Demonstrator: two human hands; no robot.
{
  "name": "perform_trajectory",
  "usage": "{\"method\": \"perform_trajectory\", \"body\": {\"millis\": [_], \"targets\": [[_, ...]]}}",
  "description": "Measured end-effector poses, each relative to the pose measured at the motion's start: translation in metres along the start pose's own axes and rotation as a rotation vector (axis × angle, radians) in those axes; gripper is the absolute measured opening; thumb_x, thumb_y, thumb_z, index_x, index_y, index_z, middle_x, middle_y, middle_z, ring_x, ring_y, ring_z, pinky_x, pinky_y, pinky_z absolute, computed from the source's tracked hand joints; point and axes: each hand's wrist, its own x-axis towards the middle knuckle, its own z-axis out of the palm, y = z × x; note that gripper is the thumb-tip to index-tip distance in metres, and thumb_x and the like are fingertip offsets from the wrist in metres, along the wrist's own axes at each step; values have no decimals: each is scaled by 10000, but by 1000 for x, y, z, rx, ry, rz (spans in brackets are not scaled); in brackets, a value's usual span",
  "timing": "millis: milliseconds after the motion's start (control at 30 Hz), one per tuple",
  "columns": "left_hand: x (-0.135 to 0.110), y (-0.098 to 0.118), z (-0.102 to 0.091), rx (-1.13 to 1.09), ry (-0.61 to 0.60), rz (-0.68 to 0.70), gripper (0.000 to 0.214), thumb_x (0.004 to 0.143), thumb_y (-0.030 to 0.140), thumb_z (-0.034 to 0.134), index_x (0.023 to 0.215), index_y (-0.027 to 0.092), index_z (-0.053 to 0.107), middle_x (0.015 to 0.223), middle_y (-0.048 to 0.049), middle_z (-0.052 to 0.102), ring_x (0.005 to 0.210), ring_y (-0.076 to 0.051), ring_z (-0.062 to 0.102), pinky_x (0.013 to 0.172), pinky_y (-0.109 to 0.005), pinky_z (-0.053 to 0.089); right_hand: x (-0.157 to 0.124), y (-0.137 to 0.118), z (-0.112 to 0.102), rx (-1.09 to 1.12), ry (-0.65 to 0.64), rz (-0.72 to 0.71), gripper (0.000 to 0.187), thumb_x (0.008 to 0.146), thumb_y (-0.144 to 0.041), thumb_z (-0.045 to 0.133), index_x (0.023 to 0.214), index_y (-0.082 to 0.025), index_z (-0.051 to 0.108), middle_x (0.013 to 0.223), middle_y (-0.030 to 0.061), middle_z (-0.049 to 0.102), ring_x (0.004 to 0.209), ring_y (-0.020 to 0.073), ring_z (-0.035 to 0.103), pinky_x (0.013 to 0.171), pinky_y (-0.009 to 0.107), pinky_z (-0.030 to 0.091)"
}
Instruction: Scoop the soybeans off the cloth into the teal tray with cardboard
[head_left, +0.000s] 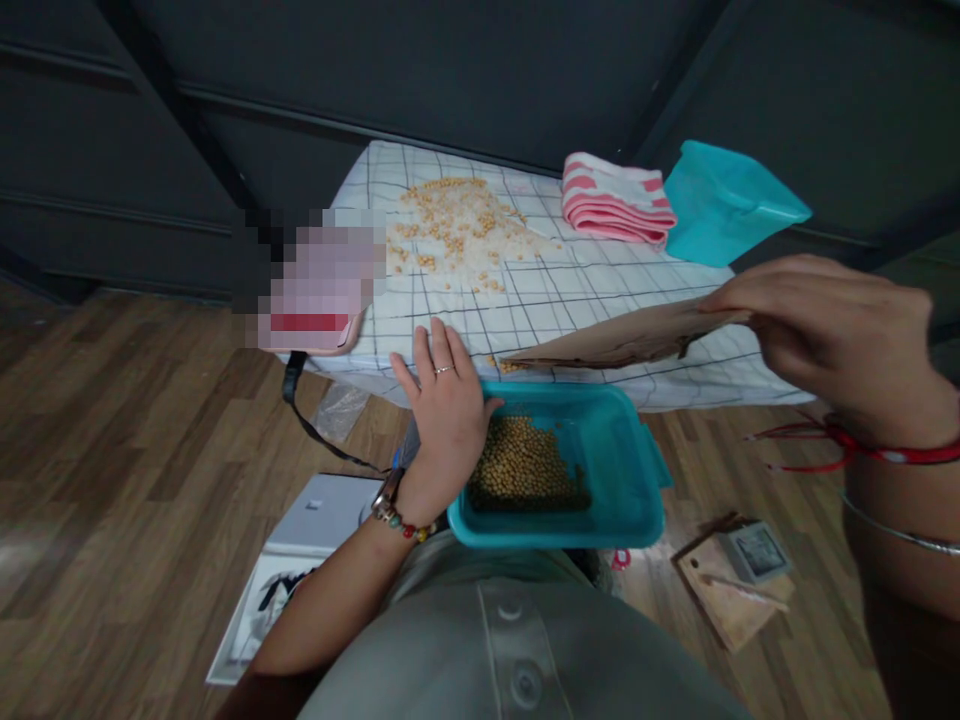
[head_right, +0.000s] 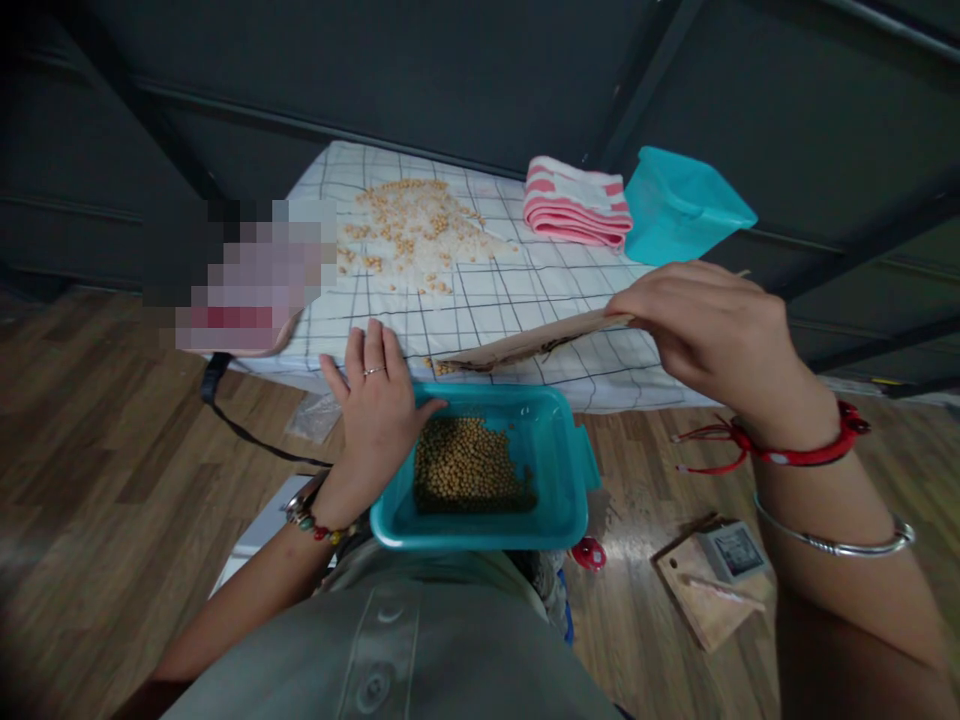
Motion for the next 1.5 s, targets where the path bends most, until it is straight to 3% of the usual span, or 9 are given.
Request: {"method": "perform_trajectory", "body": {"millis": [200, 600, 867, 1100, 1300, 1500], "targets": [[0, 1, -1, -21, -10, -22, 778, 655, 230, 555, 1339, 29, 245, 1441, -224, 239, 1331, -358, 167, 1060, -610, 71, -10, -4, -10, -30, -27, 7, 283, 786, -58, 372, 933, -224, 548, 817, 41, 636, 835, 164, 613, 736, 300, 496], [0, -1, 2, -11, 20, 2, 774, 653, 225, 547, 1330, 4, 246, 1429, -242, 253, 1325, -359, 185, 1048, -623, 82, -29, -16, -26, -40, -51, 12, 311, 772, -39, 392, 949, -253, 533, 821, 30, 621, 817, 158, 611, 722, 293, 499], [0, -2, 3, -22, 36, -1, 755, 658, 216, 540, 1332, 27, 255, 1426, -237, 265, 1325, -356, 191, 1045, -628, 85, -35, -25, -34, -3, -40, 107, 284, 802, -116, 389, 971, -298, 527, 800, 20, 614, 803, 183, 617, 690, 342, 502], [-1, -1, 2, 4, 25, 5, 769, 651, 213, 536, 1323, -19, 244, 1423, -253, 259, 1317, -372, 200, 1043, -629, 102, -9, -17, -16, -129, 41, 113, 192, 823, -133, 416, 918, -248, 536, 739, 22, 606, 736, 170, 612, 662, 300, 487], [-1, -2, 4, 6, 51, 27, 758, 660, 221, 519, 1325, -14, 243, 1420, -253, 265, 1314, -376, 204, 1033, -644, 108, 12, -17, 5, -112, 64, -41, 217, 809, -81, 403, 929, -217, 522, 760, 30, 622, 747, 169, 605, 665, 304, 484], [-1, -1, 1, 8, 19, 10, 770, 653, 223, 531, 1322, -26, 241, 1424, -251, 259, 1314, -378, 201, 1037, -636, 111, 7, -15, 1, -30, 47, -106, 308, 759, 4, 390, 952, -194, 523, 803, 53, 622, 795, 171, 603, 680, 304, 488]]}}
